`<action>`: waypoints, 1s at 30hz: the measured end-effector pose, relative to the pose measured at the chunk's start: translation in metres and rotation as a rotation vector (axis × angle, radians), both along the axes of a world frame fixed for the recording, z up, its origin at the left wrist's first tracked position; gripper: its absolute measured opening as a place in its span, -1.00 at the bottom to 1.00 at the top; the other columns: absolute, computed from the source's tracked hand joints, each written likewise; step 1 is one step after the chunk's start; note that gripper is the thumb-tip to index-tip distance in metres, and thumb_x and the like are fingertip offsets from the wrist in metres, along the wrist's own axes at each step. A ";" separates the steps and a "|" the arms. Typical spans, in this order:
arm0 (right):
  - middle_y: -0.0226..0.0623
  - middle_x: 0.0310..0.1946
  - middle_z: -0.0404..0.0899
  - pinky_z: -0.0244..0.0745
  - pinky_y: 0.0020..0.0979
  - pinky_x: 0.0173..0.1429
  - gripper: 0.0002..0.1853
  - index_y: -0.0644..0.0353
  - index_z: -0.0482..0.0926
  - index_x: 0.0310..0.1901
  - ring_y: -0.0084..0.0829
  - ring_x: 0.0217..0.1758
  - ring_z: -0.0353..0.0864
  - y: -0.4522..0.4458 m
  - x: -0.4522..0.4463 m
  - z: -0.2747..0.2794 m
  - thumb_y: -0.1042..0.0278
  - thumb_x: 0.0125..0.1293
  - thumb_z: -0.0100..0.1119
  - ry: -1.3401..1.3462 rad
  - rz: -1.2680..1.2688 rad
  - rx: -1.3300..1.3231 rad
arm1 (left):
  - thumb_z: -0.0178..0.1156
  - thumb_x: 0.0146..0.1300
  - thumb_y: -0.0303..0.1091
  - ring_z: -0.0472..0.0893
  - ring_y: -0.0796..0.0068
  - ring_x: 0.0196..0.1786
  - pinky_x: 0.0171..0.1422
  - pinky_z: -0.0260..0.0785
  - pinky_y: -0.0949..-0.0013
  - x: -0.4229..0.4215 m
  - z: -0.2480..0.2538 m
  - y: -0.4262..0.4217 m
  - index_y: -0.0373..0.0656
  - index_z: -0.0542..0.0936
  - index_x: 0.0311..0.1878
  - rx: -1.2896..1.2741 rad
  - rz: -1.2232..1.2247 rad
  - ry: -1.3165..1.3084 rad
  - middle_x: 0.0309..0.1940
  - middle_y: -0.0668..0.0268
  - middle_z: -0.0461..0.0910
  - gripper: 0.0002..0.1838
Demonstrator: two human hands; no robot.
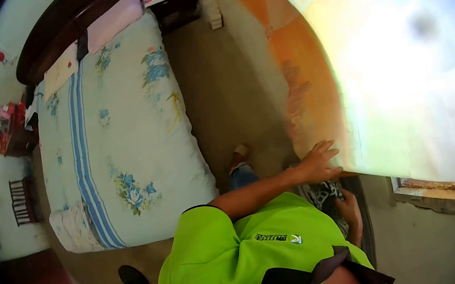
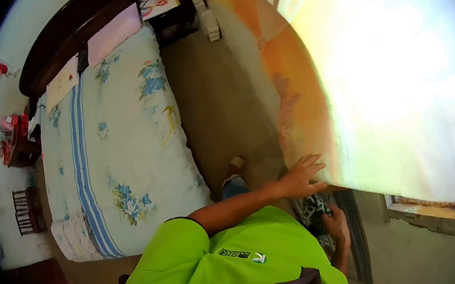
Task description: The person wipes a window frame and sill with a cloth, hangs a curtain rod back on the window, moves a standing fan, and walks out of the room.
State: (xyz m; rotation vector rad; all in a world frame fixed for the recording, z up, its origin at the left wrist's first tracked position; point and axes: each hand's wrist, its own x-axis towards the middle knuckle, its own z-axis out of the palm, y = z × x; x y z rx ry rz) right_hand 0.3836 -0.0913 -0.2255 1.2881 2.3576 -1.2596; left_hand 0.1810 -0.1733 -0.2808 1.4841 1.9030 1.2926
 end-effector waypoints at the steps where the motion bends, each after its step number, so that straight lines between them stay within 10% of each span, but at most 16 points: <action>1: -0.17 -0.36 0.60 0.43 -0.31 -0.23 -0.66 0.40 0.58 -0.01 -0.47 -0.36 0.48 0.000 -0.009 0.000 0.40 0.21 0.14 0.063 0.012 -0.057 | 0.24 0.26 0.10 0.13 -0.16 0.51 0.55 0.03 0.00 0.000 -0.011 -0.008 -0.25 0.34 0.41 -0.079 -0.026 -0.157 0.47 -0.14 0.15 -0.21; 6: -0.21 -0.26 0.64 0.46 -0.34 -0.10 -0.67 0.38 0.58 0.05 -0.48 -0.24 0.52 -0.001 -0.051 -0.037 0.41 0.28 0.15 0.328 -0.028 -0.197 | 0.27 0.25 0.05 0.14 -0.04 0.53 0.56 0.02 0.08 -0.022 -0.062 -0.028 -0.21 0.32 0.44 -0.078 -0.176 -0.434 0.45 -0.14 0.17 -0.20; 9: -0.23 -0.23 0.65 0.48 -0.38 -0.04 -0.67 0.40 0.58 0.06 -0.47 -0.19 0.56 -0.011 -0.081 -0.039 0.41 0.33 0.15 0.523 -0.112 -0.301 | 0.27 0.27 -0.12 0.50 0.03 0.28 0.30 0.41 0.09 -0.041 -0.075 -0.037 -0.21 0.40 0.37 0.006 -0.154 -0.445 0.25 -0.11 0.44 -0.35; 11: -0.25 -0.23 0.66 0.50 -0.40 -0.02 -0.67 0.41 0.59 0.06 -0.46 -0.18 0.58 -0.006 -0.096 -0.045 0.40 0.35 0.15 0.546 -0.165 -0.376 | 0.22 0.28 -0.33 0.72 0.26 -0.23 -0.21 0.60 0.20 -0.070 -0.079 -0.035 -0.23 0.51 0.24 -0.261 -0.093 -1.062 -0.17 0.03 0.67 -0.54; 14: -0.29 -0.28 0.66 0.53 -0.41 -0.07 -0.70 0.42 0.62 0.00 -0.43 -0.22 0.62 0.009 -0.117 -0.049 0.38 0.36 0.16 0.249 -0.104 -0.108 | 0.15 0.29 -0.44 0.63 0.44 -0.59 -0.54 0.50 0.28 -0.111 -0.094 -0.041 -0.25 0.58 0.10 -0.310 0.084 -1.043 -0.49 0.20 0.67 -0.68; 21: -0.32 -0.45 0.65 0.45 -0.50 -0.38 -0.78 0.37 0.65 -0.16 -0.57 -0.46 0.58 0.019 -0.201 -0.045 0.38 0.36 0.13 0.354 -0.024 -0.109 | 0.16 0.30 -0.44 0.65 0.41 -0.53 -0.41 0.53 0.31 -0.175 -0.144 -0.051 -0.20 0.58 0.20 -0.302 0.231 -0.987 -0.48 0.20 0.68 -0.61; 26: -0.28 -0.52 0.63 0.45 -0.45 -0.44 -0.78 0.39 0.62 -0.16 -0.50 -0.55 0.59 0.026 -0.232 -0.065 0.37 0.37 0.11 0.033 0.225 0.070 | 0.27 0.23 -0.25 0.52 0.07 0.27 0.30 0.38 0.18 -0.197 -0.149 -0.080 -0.14 0.25 0.50 -0.509 0.384 -0.503 0.27 -0.07 0.48 -0.23; 30: -0.26 -0.57 0.61 0.47 -0.44 -0.46 -0.80 0.37 0.63 -0.25 -0.48 -0.58 0.58 0.025 -0.260 -0.066 0.38 0.35 0.13 0.244 -0.005 -0.201 | 0.29 0.19 -0.19 0.32 0.03 0.45 0.44 0.24 0.16 -0.204 -0.137 -0.109 -0.10 0.12 0.55 -0.430 0.359 -0.724 0.45 -0.06 0.26 -0.11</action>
